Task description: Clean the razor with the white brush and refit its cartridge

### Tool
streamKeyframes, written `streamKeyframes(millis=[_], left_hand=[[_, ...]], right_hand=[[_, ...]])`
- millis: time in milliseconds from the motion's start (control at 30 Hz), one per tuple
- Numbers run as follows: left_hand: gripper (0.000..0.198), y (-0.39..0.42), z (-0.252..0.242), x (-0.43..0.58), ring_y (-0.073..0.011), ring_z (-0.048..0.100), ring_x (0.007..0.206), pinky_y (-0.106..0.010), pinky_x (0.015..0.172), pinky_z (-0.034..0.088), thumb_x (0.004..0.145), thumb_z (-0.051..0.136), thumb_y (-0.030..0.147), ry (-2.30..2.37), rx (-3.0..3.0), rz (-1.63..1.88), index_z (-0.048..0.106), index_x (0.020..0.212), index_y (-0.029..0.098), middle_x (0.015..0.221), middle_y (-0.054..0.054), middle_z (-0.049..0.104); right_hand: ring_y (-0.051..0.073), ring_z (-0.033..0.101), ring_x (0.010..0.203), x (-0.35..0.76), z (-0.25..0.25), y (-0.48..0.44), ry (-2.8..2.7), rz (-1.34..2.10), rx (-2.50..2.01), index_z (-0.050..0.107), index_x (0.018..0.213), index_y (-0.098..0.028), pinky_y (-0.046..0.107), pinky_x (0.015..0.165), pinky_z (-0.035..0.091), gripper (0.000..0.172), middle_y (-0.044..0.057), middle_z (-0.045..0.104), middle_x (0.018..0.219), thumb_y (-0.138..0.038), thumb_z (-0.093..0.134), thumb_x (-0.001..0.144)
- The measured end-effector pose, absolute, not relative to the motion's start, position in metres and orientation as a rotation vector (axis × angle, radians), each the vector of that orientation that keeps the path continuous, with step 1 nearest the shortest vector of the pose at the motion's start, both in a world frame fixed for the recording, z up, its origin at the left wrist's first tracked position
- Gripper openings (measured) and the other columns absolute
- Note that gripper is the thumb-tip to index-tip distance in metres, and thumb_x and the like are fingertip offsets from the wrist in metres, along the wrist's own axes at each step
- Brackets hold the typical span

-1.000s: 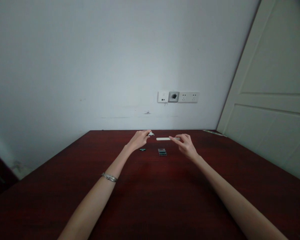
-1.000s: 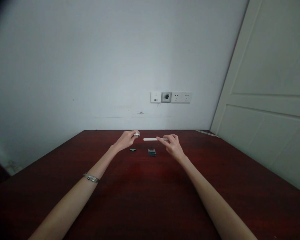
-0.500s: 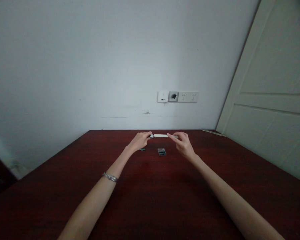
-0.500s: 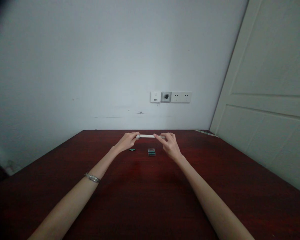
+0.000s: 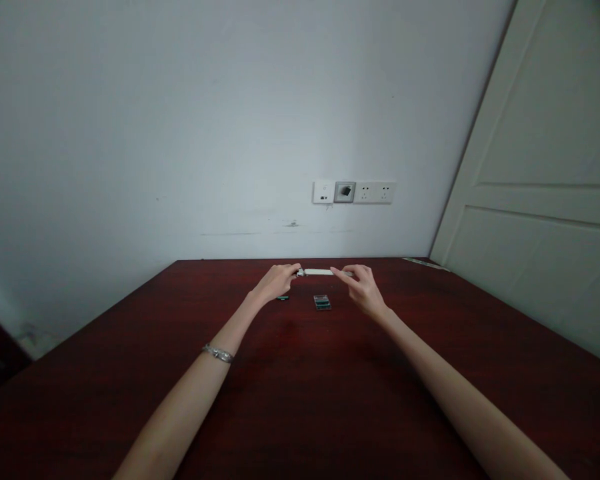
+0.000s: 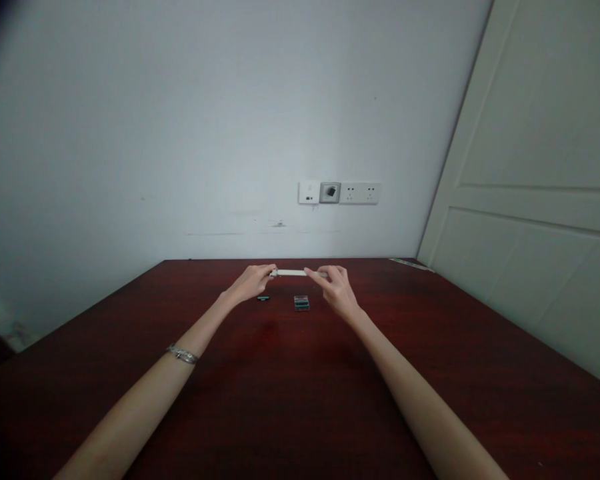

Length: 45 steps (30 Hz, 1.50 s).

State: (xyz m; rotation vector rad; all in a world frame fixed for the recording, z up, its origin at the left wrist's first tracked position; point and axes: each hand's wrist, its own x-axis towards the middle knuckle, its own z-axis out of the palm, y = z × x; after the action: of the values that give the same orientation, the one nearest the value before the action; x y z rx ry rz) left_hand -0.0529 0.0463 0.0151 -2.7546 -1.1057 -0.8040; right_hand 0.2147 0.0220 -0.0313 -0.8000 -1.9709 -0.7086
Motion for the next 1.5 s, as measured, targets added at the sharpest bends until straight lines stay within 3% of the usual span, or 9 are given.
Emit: streamKeyframes(millis=[233, 367, 600, 933, 1500], left_hand=[[0.014, 0.059, 0.006, -0.055, -0.0137, 0.062, 0.067, -0.024, 0.066, 0.046, 0.074, 0.055, 0.012, -1.453, -2.986, -1.176, 0.053, 0.087, 0.015, 0.073, -0.003, 0.064], [0.022, 0.056, 0.005, -0.051, -0.0157, 0.065, 0.06, -0.028, 0.059, 0.051, 0.069, 0.064, 0.018, -1.881, -3.422, -1.344, 0.046, 0.081, 0.014, 0.07, -0.006, 0.066], [0.032, 0.045, 0.008, -0.046, -0.0211, 0.068, 0.064, -0.032, 0.06, 0.054, 0.061, 0.074, 0.024, -2.082, -3.981, -0.894, 0.049, 0.077, 0.013, 0.074, -0.011, 0.07], [0.034, 0.046, 0.009, -0.043, -0.0211, 0.068, 0.064, -0.019, 0.043, 0.049, 0.061, 0.074, 0.023, -2.023, -4.025, -0.985, 0.048, 0.081, 0.014, 0.078, -0.013, 0.07], [0.031, 0.046, 0.008, -0.04, -0.0216, 0.068, 0.063, -0.016, 0.037, 0.044, 0.06, 0.074, 0.022, -2.241, -3.86, -0.698, 0.047, 0.074, 0.014, 0.077, -0.012, 0.07]], right_hand=[[0.017, 0.052, 0.087, 0.234, -0.041, 0.037, -1.894, -0.63, -0.927, 0.048, 0.13, -0.031, 0.036, 0.082, 0.038, 0.057, 0.007, 0.054, 0.096, -0.001, 0.037, 0.082], [0.017, 0.052, 0.086, 0.223, -0.037, 0.036, -1.845, -0.508, -1.001, 0.05, 0.129, -0.028, 0.034, 0.078, 0.04, 0.052, 0.008, 0.053, 0.095, -0.005, 0.035, 0.085], [0.016, 0.053, 0.083, 0.205, -0.031, 0.025, -1.905, -0.367, -1.12, 0.05, 0.129, -0.028, 0.032, 0.077, 0.039, 0.042, 0.007, 0.051, 0.094, -0.019, 0.041, 0.089], [0.017, 0.05, 0.088, 0.217, -0.038, 0.028, -2.01, -0.468, -1.169, 0.05, 0.129, -0.031, 0.035, 0.083, 0.032, 0.05, 0.007, 0.051, 0.097, -0.008, 0.038, 0.086], [0.018, 0.05, 0.089, 0.222, -0.039, 0.029, -1.997, -0.555, -1.14, 0.049, 0.129, -0.032, 0.036, 0.083, 0.031, 0.051, 0.008, 0.051, 0.099, -0.008, 0.037, 0.086]])
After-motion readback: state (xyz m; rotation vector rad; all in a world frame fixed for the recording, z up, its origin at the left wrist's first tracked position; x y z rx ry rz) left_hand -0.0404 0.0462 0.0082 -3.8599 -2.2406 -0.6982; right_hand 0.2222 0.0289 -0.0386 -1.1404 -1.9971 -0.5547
